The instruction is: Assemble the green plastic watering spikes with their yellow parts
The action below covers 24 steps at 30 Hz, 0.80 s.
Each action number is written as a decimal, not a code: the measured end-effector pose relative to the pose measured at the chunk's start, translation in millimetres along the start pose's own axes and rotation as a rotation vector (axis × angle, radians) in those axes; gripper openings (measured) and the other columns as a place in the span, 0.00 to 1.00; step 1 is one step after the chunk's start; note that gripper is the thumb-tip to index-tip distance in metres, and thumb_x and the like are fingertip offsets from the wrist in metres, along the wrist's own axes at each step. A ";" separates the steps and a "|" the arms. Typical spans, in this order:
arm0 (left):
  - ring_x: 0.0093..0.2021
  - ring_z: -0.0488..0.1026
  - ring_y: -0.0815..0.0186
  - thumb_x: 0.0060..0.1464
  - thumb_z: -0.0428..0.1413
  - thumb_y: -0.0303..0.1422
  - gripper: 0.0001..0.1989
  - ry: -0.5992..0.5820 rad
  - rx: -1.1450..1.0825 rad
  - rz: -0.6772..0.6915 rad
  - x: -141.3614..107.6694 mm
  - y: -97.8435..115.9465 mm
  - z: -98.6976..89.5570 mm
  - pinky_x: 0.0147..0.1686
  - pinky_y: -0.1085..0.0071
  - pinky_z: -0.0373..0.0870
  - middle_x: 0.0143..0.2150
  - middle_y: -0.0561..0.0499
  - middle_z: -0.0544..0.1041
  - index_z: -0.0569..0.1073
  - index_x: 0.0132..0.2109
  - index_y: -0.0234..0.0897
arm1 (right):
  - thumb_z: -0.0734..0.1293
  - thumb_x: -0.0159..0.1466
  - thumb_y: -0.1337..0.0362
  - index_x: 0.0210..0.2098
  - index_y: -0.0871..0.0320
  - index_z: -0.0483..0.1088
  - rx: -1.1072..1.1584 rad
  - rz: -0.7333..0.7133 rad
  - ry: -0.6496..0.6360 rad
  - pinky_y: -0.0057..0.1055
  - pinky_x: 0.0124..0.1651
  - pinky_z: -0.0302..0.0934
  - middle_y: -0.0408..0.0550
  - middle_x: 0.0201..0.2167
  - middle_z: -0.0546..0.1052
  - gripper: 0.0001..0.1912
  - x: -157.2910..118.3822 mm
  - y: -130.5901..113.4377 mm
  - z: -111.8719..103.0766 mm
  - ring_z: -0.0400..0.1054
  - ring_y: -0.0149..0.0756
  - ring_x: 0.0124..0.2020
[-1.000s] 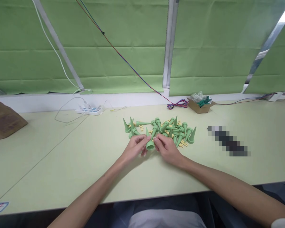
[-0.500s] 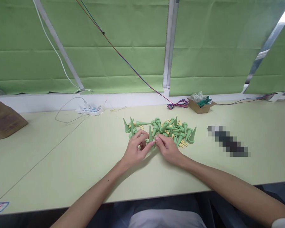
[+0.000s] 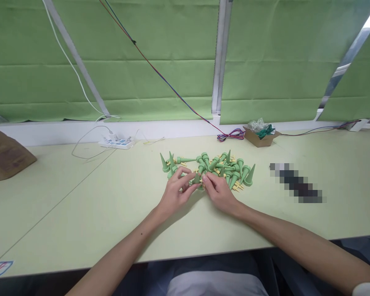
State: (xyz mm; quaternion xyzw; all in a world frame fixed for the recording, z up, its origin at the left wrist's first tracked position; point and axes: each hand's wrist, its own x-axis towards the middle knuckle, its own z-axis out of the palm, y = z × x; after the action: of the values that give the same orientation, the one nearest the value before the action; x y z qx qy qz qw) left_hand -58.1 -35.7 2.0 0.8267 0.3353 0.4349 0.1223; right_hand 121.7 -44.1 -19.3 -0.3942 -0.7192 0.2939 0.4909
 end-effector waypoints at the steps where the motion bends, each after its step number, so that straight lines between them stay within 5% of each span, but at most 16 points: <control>1: 0.23 0.61 0.79 0.61 0.56 0.33 0.08 0.008 0.006 0.032 -0.2 -0.9 0.0 0.24 0.75 0.65 0.42 0.50 0.66 0.74 0.46 0.39 | 0.55 0.72 0.57 0.26 0.55 0.53 -0.002 -0.005 0.000 0.29 0.27 0.47 0.38 0.20 0.58 0.18 0.0 0.2 -0.1 0.51 0.29 0.22; 10: 0.23 0.63 0.79 0.59 0.57 0.28 0.09 0.065 0.041 0.211 -0.6 -2.5 2.4 0.25 0.76 0.66 0.41 0.51 0.65 0.74 0.48 0.41 | 0.54 0.73 0.56 0.25 0.55 0.53 0.031 0.011 -0.004 0.29 0.26 0.46 0.37 0.19 0.56 0.20 1.0 1.3 -0.2 0.50 0.29 0.21; 18: 0.27 0.66 0.75 0.57 0.59 0.34 0.10 0.061 -0.070 -0.136 2.0 -0.3 1.2 0.25 0.76 0.67 0.42 0.50 0.69 0.70 0.45 0.39 | 0.56 0.72 0.55 0.26 0.55 0.55 0.025 0.014 0.020 0.29 0.27 0.46 0.37 0.20 0.57 0.19 0.6 -3.0 0.3 0.50 0.29 0.22; 24: 0.28 0.64 0.70 0.54 0.59 0.42 0.16 -0.059 -0.155 -0.408 8.6 3.9 -1.6 0.25 0.75 0.61 0.27 0.54 0.67 0.67 0.29 0.35 | 0.56 0.72 0.55 0.28 0.55 0.59 0.015 0.016 0.012 0.29 0.26 0.46 0.37 0.21 0.58 0.17 -0.3 -4.8 0.0 0.50 0.29 0.22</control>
State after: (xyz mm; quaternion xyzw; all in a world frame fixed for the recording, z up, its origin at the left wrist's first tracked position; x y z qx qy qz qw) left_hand -54.3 -33.0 10.3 0.7422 0.4575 0.4012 0.2808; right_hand 120.4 -46.8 -15.5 -0.3978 -0.7109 0.3008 0.4959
